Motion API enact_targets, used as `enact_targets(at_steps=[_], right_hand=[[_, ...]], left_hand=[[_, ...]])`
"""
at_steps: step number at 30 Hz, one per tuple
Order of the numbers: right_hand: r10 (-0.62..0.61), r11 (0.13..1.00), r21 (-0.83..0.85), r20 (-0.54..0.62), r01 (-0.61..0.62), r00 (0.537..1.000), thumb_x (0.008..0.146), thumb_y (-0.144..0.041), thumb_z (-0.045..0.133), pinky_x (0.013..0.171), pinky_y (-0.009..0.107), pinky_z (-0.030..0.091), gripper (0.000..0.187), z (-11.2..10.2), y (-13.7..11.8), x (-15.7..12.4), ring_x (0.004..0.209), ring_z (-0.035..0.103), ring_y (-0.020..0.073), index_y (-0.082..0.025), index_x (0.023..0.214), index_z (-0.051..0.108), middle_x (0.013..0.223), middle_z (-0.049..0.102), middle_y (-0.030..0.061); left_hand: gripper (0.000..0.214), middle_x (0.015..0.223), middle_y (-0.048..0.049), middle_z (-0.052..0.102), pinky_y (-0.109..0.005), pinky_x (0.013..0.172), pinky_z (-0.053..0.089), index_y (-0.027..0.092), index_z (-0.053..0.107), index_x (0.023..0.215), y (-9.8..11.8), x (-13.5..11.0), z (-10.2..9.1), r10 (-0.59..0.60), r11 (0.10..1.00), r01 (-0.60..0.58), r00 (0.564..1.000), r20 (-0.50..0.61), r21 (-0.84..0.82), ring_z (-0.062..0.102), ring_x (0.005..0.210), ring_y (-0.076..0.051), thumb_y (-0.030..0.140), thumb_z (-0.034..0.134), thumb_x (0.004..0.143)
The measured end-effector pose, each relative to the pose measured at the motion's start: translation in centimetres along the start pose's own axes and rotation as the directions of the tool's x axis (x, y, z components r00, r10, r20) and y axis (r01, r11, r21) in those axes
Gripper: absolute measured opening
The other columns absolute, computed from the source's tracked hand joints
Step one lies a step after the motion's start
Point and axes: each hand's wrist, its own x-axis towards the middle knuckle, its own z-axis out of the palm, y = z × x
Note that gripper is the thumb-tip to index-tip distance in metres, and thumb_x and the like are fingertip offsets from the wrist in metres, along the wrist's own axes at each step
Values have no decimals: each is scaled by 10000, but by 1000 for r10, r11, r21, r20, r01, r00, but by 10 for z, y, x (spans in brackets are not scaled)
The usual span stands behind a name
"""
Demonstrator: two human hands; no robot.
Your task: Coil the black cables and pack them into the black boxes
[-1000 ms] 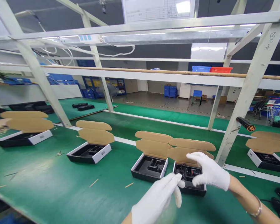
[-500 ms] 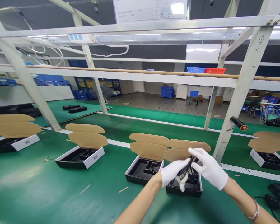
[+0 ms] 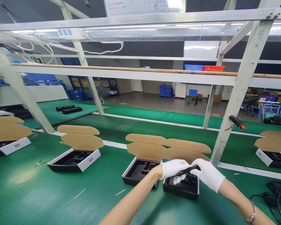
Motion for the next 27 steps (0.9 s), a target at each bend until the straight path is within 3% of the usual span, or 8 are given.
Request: enact_targets(at_steps=[3,7,10,13,16,18,23,27], right_hand=[[118,989,-102,62,-112,991,871,-308,523,809,316,470,245,37,14,1,945,665,226,-202,1000,702,1002,730,65],[101,915,-403,195,-14,976,856,-447,557,796,353,486,325,69,21,6,989,660,282,-231,989,761,1051,720,100],[95,890,-455,256,34,962,791,-404,644,795,397,493,291,70,18,13,976,664,338,-190,924,791,993,728,155],[90,884,-463,301,63,950,789,-389,650,768,406,502,285,56,13,13,909,682,343,-160,882,791,925,733,171],[-18,917,-388,196,95,980,868,-468,563,814,372,501,363,49,13,5,956,668,287,-211,1058,736,1030,722,114],[-110,939,-318,73,128,991,875,-509,561,877,374,493,435,59,15,-1,1027,646,278,-214,1177,670,1140,694,109],[-140,905,-401,36,143,989,671,-613,758,1075,483,408,860,124,34,-9,1259,522,410,-48,1299,596,1351,564,264],[-253,851,-504,-140,151,957,768,-525,724,1057,479,447,704,155,77,-31,1228,564,382,-90,1308,602,1335,596,221]], left_hand=[[384,605,31,579,-305,596,418,239,698,851,-19,8,-4,-28,973,26,1000,5,231,488,478,-159,604,602,776],[405,631,5,581,-326,632,405,244,701,762,-48,12,0,50,864,-65,998,44,499,512,533,-176,625,568,800],[418,715,-53,662,-413,843,400,270,746,737,-62,5,7,191,736,-223,974,121,639,594,809,-274,616,536,840],[435,784,-76,702,-466,974,338,306,772,894,-75,-5,10,298,608,-323,940,169,725,590,942,-311,666,536,828],[535,814,-93,704,-502,962,357,268,760,996,-96,-7,12,349,499,-338,921,172,798,605,874,-305,714,544,794],[562,797,-97,697,-529,926,382,235,758,985,-113,-2,12,372,432,-329,913,167,840,610,829,-303,718,550,787],[522,809,-78,709,-523,907,431,222,747,937,-128,9,18,437,316,-348,879,190,883,621,924,-319,693,581,785],[601,1225,-82,679,-570,1114,309,243,646,1201,-114,-13,7,543,244,-312,828,137,918,536,1217,-333,690,553,810]])
